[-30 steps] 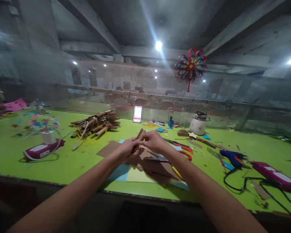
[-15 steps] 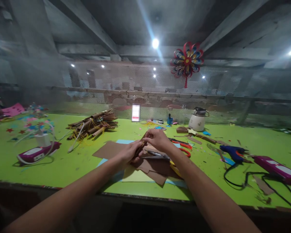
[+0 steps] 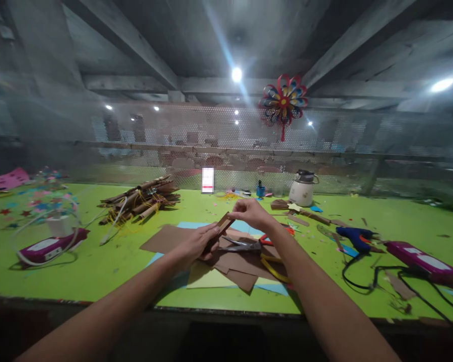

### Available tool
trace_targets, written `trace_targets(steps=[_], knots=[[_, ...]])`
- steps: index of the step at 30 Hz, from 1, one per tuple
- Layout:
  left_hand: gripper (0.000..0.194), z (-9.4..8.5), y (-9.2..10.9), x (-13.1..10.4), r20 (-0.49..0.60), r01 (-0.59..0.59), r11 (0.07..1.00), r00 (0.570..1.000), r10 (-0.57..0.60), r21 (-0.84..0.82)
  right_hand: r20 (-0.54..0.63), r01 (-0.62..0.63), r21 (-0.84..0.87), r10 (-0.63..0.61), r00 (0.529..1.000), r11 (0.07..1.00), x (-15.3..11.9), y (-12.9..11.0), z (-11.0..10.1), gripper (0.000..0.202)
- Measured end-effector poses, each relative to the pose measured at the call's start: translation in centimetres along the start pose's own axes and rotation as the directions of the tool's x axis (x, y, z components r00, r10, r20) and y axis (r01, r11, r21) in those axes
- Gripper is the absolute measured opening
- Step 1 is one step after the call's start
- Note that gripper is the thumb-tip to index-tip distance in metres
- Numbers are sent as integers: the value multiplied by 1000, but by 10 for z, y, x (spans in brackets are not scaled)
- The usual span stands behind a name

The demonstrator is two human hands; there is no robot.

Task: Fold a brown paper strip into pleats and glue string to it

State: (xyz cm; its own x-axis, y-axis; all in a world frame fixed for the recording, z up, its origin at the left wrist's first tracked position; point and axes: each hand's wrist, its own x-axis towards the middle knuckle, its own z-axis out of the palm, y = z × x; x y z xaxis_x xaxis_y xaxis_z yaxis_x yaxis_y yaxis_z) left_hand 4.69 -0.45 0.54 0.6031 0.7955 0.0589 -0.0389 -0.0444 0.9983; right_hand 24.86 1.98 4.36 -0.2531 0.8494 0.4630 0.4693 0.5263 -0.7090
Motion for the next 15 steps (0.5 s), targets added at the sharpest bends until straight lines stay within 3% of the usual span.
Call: trace_targets(steps=[3,6,10,15], knots=[[23,1,5,-2,41,30,999,999,-28,-41,51,-82,226,72,996,971,-3,4,-5,33],[26,0,9,-4,78,42,997,996,-37,-68,60,-131,346,118,991,929,-6,9,-5,35],[30,-3,9,-6,131,29,992,991,-13,-120,69,-157,340,142,987,927,-6,10,-1,39],[29,-6,7,-6,92,20,991,996,-9,-130,-51,-104,236,119,992,966,-4,4,2,41]])
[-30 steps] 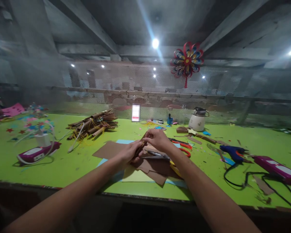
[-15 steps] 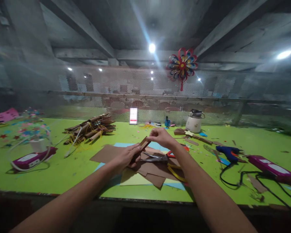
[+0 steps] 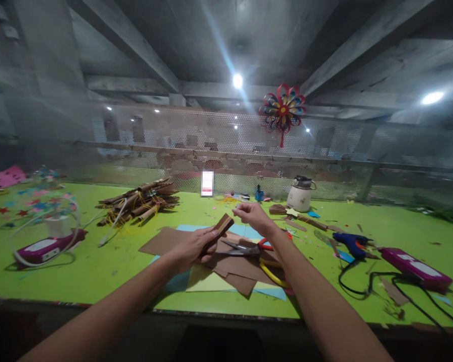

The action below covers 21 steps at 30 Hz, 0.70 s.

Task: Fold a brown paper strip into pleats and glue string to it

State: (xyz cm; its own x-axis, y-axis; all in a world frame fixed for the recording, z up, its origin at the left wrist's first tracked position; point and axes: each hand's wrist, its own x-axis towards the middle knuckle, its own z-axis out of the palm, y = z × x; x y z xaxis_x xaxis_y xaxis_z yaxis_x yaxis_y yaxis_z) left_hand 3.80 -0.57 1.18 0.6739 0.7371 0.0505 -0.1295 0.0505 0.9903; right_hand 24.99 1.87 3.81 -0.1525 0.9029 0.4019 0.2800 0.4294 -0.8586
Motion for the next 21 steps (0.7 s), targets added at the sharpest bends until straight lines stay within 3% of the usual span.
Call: trace_targets(steps=[13,21], knots=[[33,3,2,-2,67,-16,998,998,12,54,-78,153,-269,-180,981,951,7,16,4,41],[30,1,1,3,-11,-85,996,996,84,-25,-110,176,-396,-238,965,901,6,25,22,36]])
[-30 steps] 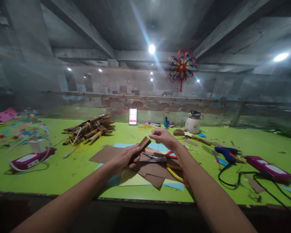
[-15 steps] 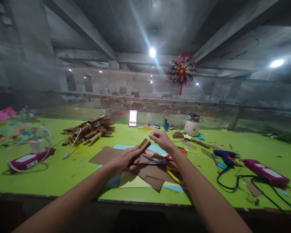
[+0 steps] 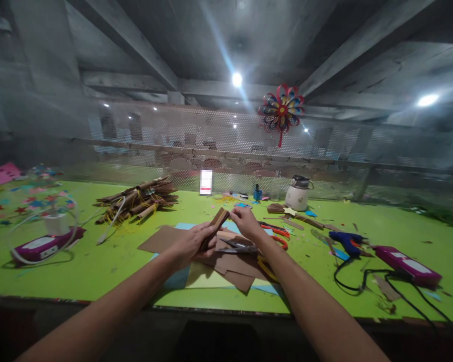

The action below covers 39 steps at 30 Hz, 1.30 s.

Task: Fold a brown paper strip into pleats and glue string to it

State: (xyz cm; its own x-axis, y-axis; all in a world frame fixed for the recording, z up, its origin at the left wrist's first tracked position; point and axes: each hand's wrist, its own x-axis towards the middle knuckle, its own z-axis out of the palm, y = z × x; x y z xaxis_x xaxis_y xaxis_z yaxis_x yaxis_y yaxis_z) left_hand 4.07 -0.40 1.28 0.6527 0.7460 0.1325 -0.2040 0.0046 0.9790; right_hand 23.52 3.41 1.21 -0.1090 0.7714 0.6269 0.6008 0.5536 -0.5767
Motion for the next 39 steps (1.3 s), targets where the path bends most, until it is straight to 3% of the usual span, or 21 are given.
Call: trace_targets(steps=[5,11,19,22,25,27,28,29,30,32,33,34,37,39], knots=[[25,-3,1,4,-217,-131,989,969,115,-62,-48,21,-76,-24,999,997,-12,-13,25,32],[13,-19,7,8,-468,-235,962,872,146,-137,144,123,-260,-87,986,958,-32,-25,49,23],[10,-15,21,4,-426,-225,914,903,65,-339,270,243,-326,-157,950,914,-45,-51,55,15],[9,-15,21,4,-455,-212,936,888,66,-280,442,367,-225,-241,864,903,-51,-66,54,17],[8,-17,18,5,-467,-189,957,882,66,-221,612,468,-56,-340,714,882,-58,-90,43,19],[9,-18,15,6,-465,-178,967,882,74,-183,668,519,52,-416,616,853,-61,-109,30,19],[9,-18,14,7,-463,-174,971,883,81,-163,668,528,82,-440,601,845,-61,-117,23,20],[10,-18,13,7,-462,-171,975,883,87,-143,649,527,95,-454,610,845,-59,-123,17,21],[10,-17,11,8,-465,-171,978,880,95,-124,604,511,81,-450,658,856,-56,-126,12,23],[10,-15,9,9,-474,-183,978,873,117,-97,395,404,-25,-362,844,914,-47,-123,8,29],[10,-14,8,10,-473,-193,977,872,128,-92,260,321,-87,-289,921,943,-41,-116,9,33],[10,-13,8,10,-465,-200,976,875,137,-91,135,228,-141,-210,968,963,-35,-106,10,36],[11,-9,6,11,-422,-192,978,895,143,-76,17,21,-121,-19,1000,992,-19,-72,18,45],[11,-7,3,12,-387,-172,985,910,146,-33,-90,-100,-12,99,991,995,-11,-55,20,43]])
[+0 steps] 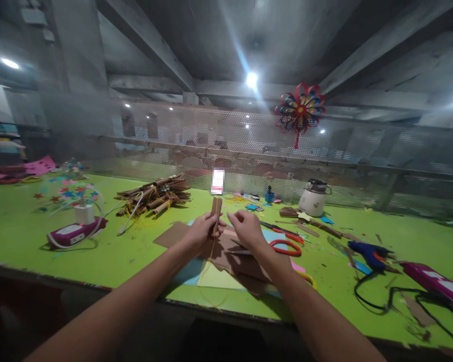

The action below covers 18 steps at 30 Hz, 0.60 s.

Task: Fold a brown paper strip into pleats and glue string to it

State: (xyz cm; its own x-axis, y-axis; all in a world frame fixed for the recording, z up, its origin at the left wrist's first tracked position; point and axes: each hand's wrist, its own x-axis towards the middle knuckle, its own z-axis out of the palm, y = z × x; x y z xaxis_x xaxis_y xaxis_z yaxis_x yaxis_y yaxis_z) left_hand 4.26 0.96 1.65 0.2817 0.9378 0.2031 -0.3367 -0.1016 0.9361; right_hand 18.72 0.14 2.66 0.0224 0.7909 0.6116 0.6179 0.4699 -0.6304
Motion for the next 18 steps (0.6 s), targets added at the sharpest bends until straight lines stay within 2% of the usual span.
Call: trace_targets(steps=[2,5,8,11,18], knots=[[12,2,-3,-1,67,0,999,998,-4,50,-14,-86,126,89,996,988,6,6,0,42],[17,5,-7,-1,167,-11,995,986,-5,97,76,-190,258,177,981,947,9,3,-1,43],[24,7,-8,-3,244,-22,991,970,-10,129,96,-264,395,246,964,880,7,1,-1,43],[27,7,-7,-6,332,2,994,943,-37,105,153,-296,517,253,955,804,6,6,-3,43],[26,5,-2,-13,506,121,992,858,-87,-35,216,-304,584,218,952,752,8,19,-11,39]])
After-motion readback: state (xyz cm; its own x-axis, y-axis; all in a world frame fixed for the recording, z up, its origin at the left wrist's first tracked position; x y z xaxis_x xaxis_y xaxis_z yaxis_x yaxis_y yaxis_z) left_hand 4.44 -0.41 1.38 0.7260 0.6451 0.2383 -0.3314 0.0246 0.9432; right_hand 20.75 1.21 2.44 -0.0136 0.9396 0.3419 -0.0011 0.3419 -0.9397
